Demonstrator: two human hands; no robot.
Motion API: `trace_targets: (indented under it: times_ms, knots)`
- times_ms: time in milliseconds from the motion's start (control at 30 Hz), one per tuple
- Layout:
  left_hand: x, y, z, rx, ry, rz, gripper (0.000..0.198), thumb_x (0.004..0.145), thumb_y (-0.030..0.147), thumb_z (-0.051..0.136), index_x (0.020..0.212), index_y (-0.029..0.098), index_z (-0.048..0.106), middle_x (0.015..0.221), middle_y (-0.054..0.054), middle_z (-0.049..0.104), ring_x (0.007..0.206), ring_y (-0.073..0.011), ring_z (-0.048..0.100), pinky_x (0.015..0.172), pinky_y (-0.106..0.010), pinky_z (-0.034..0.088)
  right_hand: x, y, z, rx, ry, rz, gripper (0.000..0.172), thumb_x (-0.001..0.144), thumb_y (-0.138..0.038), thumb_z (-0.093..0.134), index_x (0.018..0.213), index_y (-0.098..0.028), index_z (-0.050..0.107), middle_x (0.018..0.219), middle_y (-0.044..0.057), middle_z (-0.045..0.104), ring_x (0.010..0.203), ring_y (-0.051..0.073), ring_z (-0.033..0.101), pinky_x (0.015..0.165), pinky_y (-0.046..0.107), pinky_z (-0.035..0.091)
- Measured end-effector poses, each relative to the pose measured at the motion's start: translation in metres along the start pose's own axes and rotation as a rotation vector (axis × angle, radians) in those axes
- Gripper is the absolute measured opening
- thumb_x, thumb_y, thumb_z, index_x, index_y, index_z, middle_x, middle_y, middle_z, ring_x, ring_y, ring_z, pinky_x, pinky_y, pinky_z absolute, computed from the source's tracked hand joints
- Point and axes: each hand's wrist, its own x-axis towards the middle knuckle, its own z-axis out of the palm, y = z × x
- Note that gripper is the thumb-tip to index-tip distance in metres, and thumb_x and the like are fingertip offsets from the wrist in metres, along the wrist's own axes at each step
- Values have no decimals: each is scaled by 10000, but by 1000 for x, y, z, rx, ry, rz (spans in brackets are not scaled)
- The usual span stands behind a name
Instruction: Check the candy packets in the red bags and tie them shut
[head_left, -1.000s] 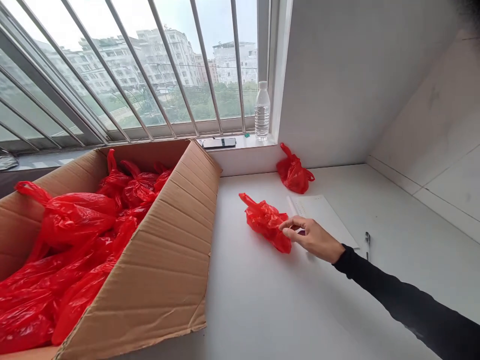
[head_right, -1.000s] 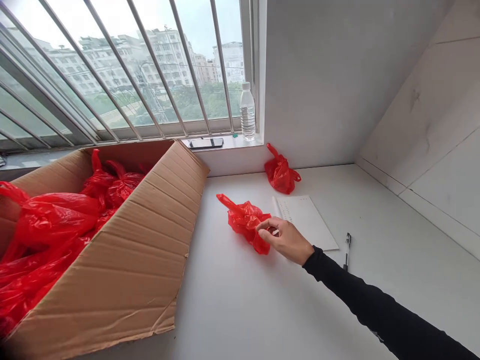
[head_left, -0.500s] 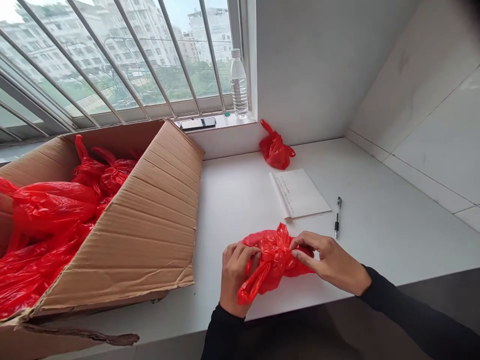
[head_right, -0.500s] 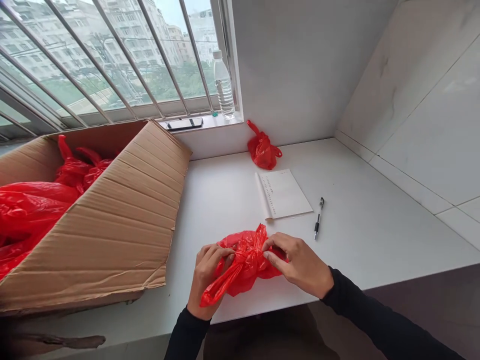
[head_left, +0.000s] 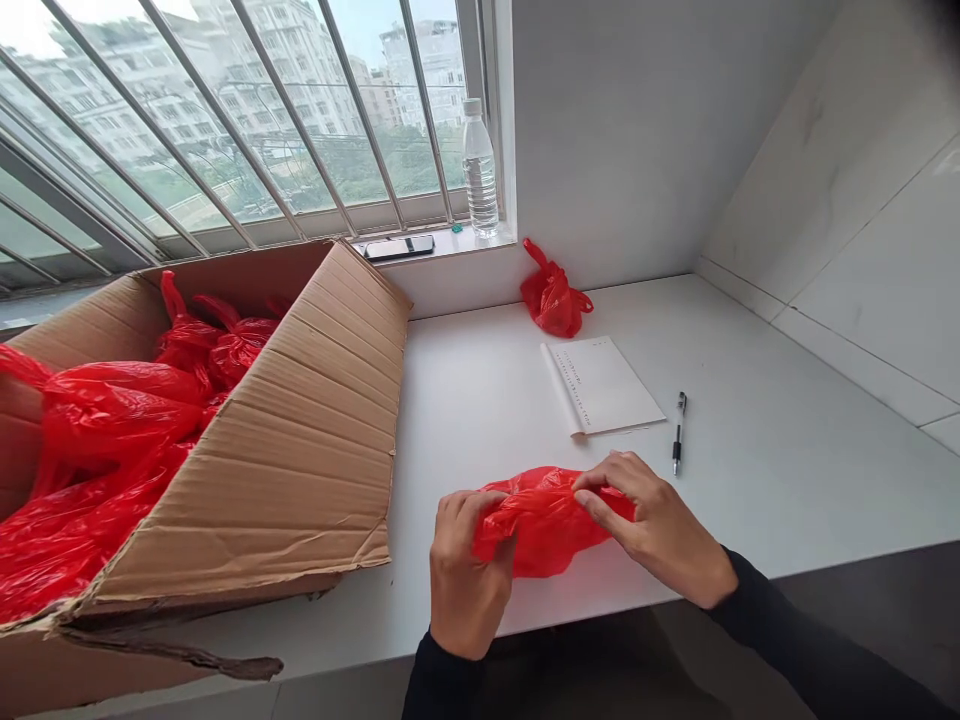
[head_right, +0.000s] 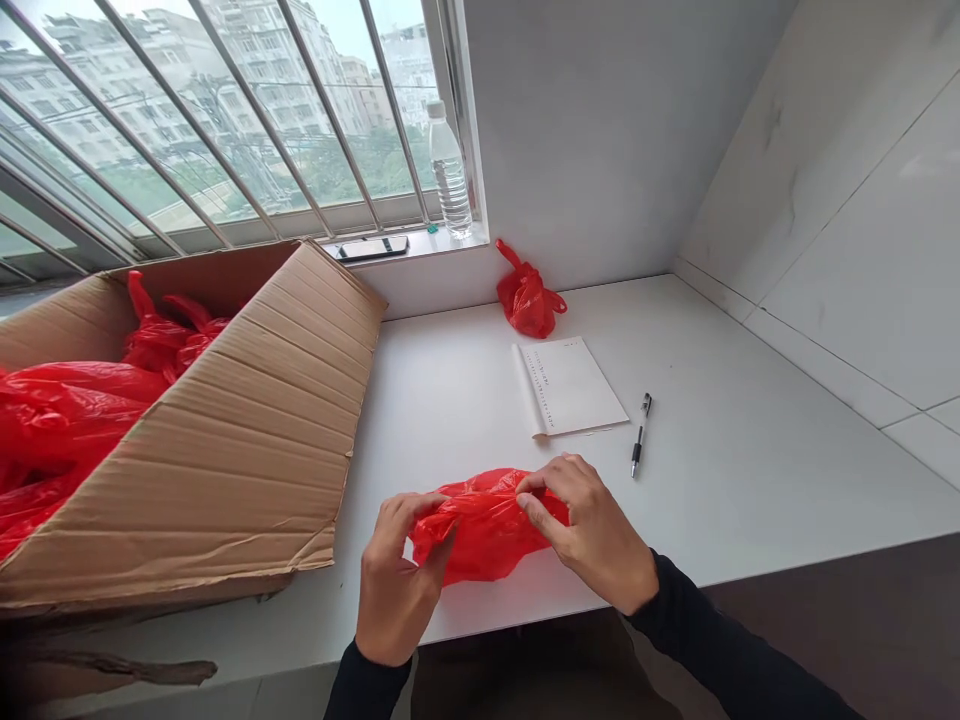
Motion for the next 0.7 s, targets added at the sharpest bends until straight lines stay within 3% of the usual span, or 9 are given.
trace_targets:
  times_ms: [133, 200, 267, 333, 400, 467, 533, 700]
  knots:
    - [2, -1, -12, -67, 107, -161, 80, 950, 315, 694, 989, 253, 663, 929, -10, 694, 855, -203, 663, 777, -308, 547, -2, 2, -18, 77, 127, 232, 335, 1042, -579, 490, 1023, -294, 665, 1045, 29, 699, 946, 244, 622, 744, 398, 509]
    - [0, 3, -12, -125, 86, -190, 85, 941, 298, 689, 975, 251, 628, 920, 1, 683, 830, -189, 669, 743, -285, 553, -2, -2, -19, 87, 109, 195, 346, 1040, -591, 493, 1158, -312, 660, 1213, 37, 693, 1132, 262, 607, 816, 408, 521]
    - [-2, 8, -8, -182, 34, -183, 83, 925, 264, 674, 958, 255, 597, 927, 7, 680, 813, -183, 675, 708, -275, 558, -1, -10, -15, 82, 31, 75, 395, 1029, -558, 543, 1334, -318, 613, 1344, 43, 663, 1309, 270, 529, 1013, 456, 485]
    - [-3, 13, -4, -217, -15, -160, 89, 912, 235, 654, 923, 259, 569, 919, 14, 667, 785, -174, 661, 686, -270, 553, 2, -19, -8, 75, -68, -15, 372, 1024, -499, 571, 1321, -283, 636, 1253, 54, 700, 1268, 271, 546, 1082, 484, 439]
    - [-3, 16, -5, -221, -39, -140, 120, 889, 216, 656, 862, 256, 546, 891, 20, 644, 772, -164, 627, 686, -259, 533, 5, -24, -4, 91, -113, -19, 263, 1028, -452, 560, 1133, -258, 702, 1056, 49, 716, 1092, 259, 599, 991, 460, 474]
    - [-1, 19, -11, -204, -39, -143, 169, 872, 210, 668, 795, 248, 522, 879, 15, 634, 803, -165, 612, 706, -249, 514, 6, -23, -7, 127, -69, 38, 252, 1035, -446, 539, 986, -254, 695, 959, 37, 688, 968, 239, 607, 896, 425, 490]
    - [2, 20, -20, -186, -31, -176, 215, 891, 252, 676, 766, 242, 501, 864, 8, 638, 806, -169, 614, 698, -248, 507, 6, -17, -15, 181, 18, 130, 270, 1036, -490, 541, 973, -259, 665, 963, 26, 672, 929, 226, 610, 846, 399, 490]
    - [3, 26, -34, -93, 65, -220, 200, 940, 396, 667, 848, 236, 588, 833, 2, 637, 752, -182, 600, 689, -279, 502, 0, 3, -32, 357, 157, 234, 282, 1032, -552, 571, 1070, -278, 624, 1109, 30, 679, 1077, 234, 639, 918, 396, 504]
